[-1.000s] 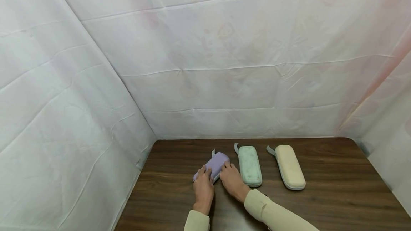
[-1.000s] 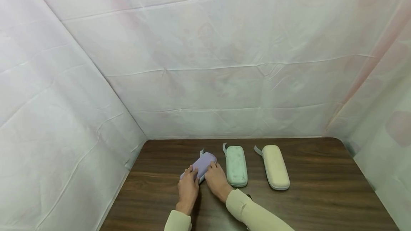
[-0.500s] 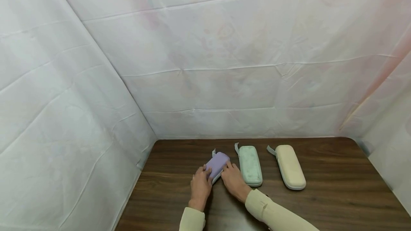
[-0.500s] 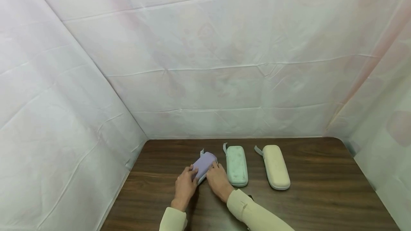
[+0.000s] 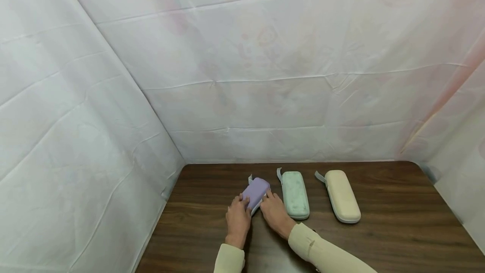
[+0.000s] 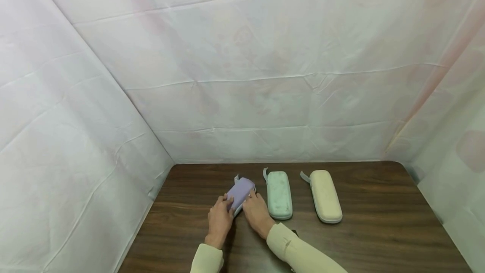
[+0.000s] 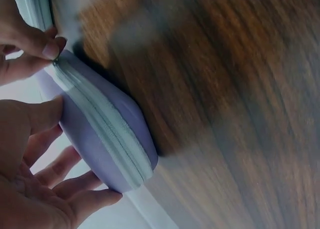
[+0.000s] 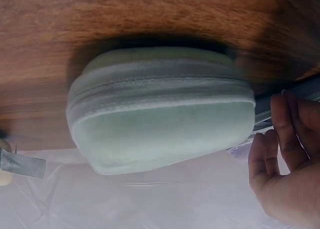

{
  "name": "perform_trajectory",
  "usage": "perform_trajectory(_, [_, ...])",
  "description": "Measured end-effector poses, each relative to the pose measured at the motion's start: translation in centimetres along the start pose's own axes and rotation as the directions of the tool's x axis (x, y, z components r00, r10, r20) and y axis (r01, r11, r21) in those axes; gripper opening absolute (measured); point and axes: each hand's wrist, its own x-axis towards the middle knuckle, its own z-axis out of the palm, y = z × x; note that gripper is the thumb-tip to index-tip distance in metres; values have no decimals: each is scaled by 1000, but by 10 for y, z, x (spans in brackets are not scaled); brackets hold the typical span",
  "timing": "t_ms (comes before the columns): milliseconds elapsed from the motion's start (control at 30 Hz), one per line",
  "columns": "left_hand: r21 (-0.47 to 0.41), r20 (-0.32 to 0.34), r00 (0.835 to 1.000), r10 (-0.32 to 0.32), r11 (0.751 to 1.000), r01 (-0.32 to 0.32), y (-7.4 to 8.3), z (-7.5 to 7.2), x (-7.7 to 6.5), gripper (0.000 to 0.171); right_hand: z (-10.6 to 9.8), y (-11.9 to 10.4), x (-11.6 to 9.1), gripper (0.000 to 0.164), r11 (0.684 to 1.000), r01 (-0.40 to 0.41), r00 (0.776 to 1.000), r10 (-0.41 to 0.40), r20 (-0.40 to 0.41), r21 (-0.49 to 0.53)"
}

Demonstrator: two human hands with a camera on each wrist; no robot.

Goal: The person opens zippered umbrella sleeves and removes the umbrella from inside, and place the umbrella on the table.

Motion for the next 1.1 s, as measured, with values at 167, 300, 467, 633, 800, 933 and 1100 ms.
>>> perform_trajectory(167, [10,-17,1000,-16,1000,16,3,2,-1,36,-1,-3,-1,4,1000,6,1000,-6,0,7])
perform_trajectory(300, [29,-33,999,-16,999,17,5,3,-2,36,0,-4,-1,6,1000,15,1000,-15,-14,12])
perform_trajectory(467, [56,-35,999,-27,998,29,8,4,-2,36,2,-7,-2,6,1000,28,1000,-28,-1,6])
perform_trajectory(633, [69,-46,998,-30,997,33,9,5,-1,36,2,-6,-1,4,999,28,999,-27,-19,26])
perform_trajectory(800, [88,-56,998,-21,996,26,9,8,0,36,4,-7,-1,4,996,53,999,-52,-15,73])
perform_trajectory(933, [104,-56,998,-29,994,35,9,10,2,37,5,-9,-3,6,990,97,995,-97,-6,101])
perform_trajectory(1100, [142,-50,999,-12,990,19,9,9,2,37,7,-12,-6,7,985,131,991,-131,-8,112])
